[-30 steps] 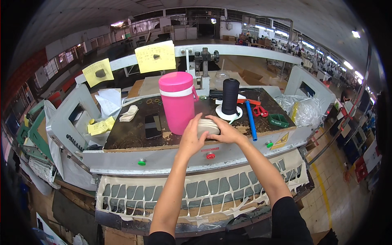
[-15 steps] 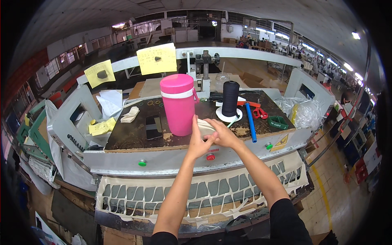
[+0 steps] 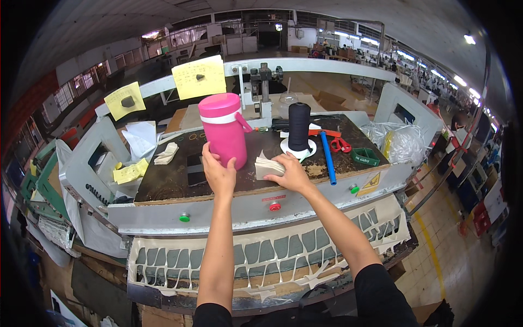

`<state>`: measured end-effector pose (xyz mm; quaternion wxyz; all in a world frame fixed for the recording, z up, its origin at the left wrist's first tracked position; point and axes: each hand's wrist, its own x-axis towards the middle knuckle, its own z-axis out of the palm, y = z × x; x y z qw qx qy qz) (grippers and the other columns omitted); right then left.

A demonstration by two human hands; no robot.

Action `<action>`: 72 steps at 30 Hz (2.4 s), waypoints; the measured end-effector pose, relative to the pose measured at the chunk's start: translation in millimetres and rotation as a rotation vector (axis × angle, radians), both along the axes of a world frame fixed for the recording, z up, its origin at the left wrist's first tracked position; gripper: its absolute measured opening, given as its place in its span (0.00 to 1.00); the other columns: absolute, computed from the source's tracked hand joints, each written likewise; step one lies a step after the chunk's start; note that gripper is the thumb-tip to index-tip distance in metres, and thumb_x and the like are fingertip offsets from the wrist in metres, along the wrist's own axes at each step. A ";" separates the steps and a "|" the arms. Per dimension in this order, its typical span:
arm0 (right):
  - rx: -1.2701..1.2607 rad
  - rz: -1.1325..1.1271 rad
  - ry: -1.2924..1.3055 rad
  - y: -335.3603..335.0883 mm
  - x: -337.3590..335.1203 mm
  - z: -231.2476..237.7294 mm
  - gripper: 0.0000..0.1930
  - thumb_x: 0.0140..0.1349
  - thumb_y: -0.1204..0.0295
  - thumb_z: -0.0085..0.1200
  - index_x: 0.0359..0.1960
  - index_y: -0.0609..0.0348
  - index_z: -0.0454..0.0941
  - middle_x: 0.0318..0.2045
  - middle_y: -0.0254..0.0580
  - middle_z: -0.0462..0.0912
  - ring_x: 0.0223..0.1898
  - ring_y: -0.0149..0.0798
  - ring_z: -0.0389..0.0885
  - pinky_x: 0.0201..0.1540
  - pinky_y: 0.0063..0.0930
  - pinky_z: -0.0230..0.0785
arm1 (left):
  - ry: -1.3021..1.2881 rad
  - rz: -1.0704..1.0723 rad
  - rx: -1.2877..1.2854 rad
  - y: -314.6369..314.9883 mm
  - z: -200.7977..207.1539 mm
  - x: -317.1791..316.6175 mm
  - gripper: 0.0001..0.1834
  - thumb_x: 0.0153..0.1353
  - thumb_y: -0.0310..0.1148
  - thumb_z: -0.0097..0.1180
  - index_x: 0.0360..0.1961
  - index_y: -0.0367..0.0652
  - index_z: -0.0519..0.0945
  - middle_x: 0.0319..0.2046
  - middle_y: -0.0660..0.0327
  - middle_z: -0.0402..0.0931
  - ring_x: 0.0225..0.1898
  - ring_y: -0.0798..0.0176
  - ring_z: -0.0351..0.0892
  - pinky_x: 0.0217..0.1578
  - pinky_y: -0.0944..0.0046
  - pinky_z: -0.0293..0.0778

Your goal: Cutting out shapes from a roll of material using a green handheld mold on a production machine.

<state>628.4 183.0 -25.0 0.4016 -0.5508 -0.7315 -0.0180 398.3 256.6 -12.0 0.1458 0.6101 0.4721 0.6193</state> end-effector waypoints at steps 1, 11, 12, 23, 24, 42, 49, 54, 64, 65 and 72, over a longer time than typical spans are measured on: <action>-0.026 -0.007 0.068 0.2 3.7 0.8 0.29 0.51 0.53 0.82 0.45 0.61 0.86 0.41 0.49 0.89 0.50 0.49 0.87 0.61 0.44 0.77 | 0.187 0.210 0.196 -1.2 -4.1 2.6 0.49 0.51 0.33 0.82 0.72 0.42 0.68 0.44 0.53 0.74 0.47 0.45 0.77 0.52 0.47 0.75; -0.227 0.161 0.172 7.3 0.5 1.5 0.31 0.51 0.60 0.83 0.51 0.62 0.82 0.43 0.49 0.90 0.46 0.45 0.89 0.53 0.38 0.79 | -0.179 -0.636 -0.060 16.5 -40.7 52.6 0.54 0.71 0.52 0.68 0.84 0.42 0.49 0.73 0.34 0.63 0.75 0.38 0.66 0.74 0.45 0.61; -0.194 0.164 0.153 5.8 3.2 0.1 0.30 0.53 0.60 0.82 0.53 0.61 0.82 0.45 0.52 0.90 0.48 0.50 0.89 0.55 0.40 0.78 | -0.088 -0.707 -0.001 19.4 -36.8 53.6 0.57 0.69 0.51 0.70 0.85 0.43 0.46 0.74 0.35 0.62 0.75 0.39 0.66 0.74 0.46 0.62; -0.148 0.264 0.430 14.7 24.9 -15.4 0.29 0.57 0.74 0.77 0.59 0.62 0.76 0.47 0.42 0.85 0.49 0.33 0.85 0.54 0.31 0.79 | -0.180 -0.880 -0.186 16.7 -30.0 26.7 0.55 0.57 0.20 0.78 0.81 0.41 0.58 0.47 0.55 0.81 0.49 0.62 0.84 0.50 0.64 0.81; -0.188 0.238 0.549 12.5 27.1 -16.2 0.29 0.58 0.74 0.77 0.60 0.63 0.78 0.47 0.41 0.86 0.47 0.31 0.86 0.53 0.28 0.79 | -0.305 -0.897 -0.243 15.9 -28.5 26.1 0.52 0.58 0.19 0.77 0.79 0.40 0.60 0.46 0.57 0.81 0.47 0.65 0.84 0.48 0.66 0.81; -0.589 0.370 -0.081 36.7 53.6 43.7 0.54 0.49 0.73 0.82 0.79 0.58 0.64 0.58 0.51 0.86 0.50 0.44 0.87 0.58 0.37 0.80 | 1.024 -0.795 -0.137 9.4 54.9 23.3 0.51 0.50 0.39 0.81 0.75 0.48 0.68 0.62 0.44 0.78 0.64 0.39 0.79 0.65 0.46 0.74; -0.562 0.265 -0.132 27.1 45.4 36.3 0.54 0.52 0.70 0.80 0.79 0.65 0.58 0.59 0.58 0.85 0.55 0.49 0.87 0.61 0.40 0.79 | 0.869 -0.898 -0.134 24.9 31.9 10.8 0.59 0.48 0.38 0.82 0.79 0.48 0.60 0.60 0.39 0.80 0.63 0.38 0.81 0.65 0.47 0.77; -0.408 -0.023 0.056 -30.6 24.8 31.1 0.58 0.56 0.71 0.74 0.84 0.57 0.46 0.73 0.71 0.70 0.66 0.62 0.82 0.68 0.48 0.76 | 0.230 -0.410 -0.293 -41.5 6.5 -6.7 0.52 0.58 0.37 0.75 0.80 0.43 0.58 0.57 0.37 0.83 0.64 0.36 0.81 0.73 0.42 0.66; -0.495 0.154 0.243 -26.1 7.9 37.9 0.59 0.52 0.81 0.66 0.85 0.50 0.43 0.77 0.79 0.58 0.68 0.67 0.79 0.68 0.48 0.76 | 0.501 -0.521 -0.261 -62.3 -7.9 -8.1 0.63 0.56 0.27 0.71 0.85 0.49 0.41 0.54 0.40 0.86 0.66 0.41 0.80 0.79 0.27 0.37; -0.475 0.199 0.270 -25.3 9.8 34.0 0.59 0.53 0.82 0.67 0.85 0.48 0.43 0.77 0.80 0.58 0.70 0.68 0.76 0.69 0.49 0.75 | 0.409 -0.571 -0.300 -60.2 -8.3 -10.2 0.63 0.56 0.27 0.71 0.85 0.49 0.40 0.55 0.40 0.86 0.67 0.41 0.80 0.79 0.29 0.39; -0.561 0.222 0.406 -32.3 5.8 33.4 0.60 0.54 0.81 0.70 0.85 0.44 0.42 0.79 0.81 0.53 0.77 0.65 0.67 0.76 0.50 0.65 | 0.155 -0.694 -0.373 -44.2 -24.7 -32.0 0.65 0.57 0.24 0.73 0.85 0.50 0.37 0.56 0.45 0.86 0.67 0.42 0.79 0.71 0.46 0.67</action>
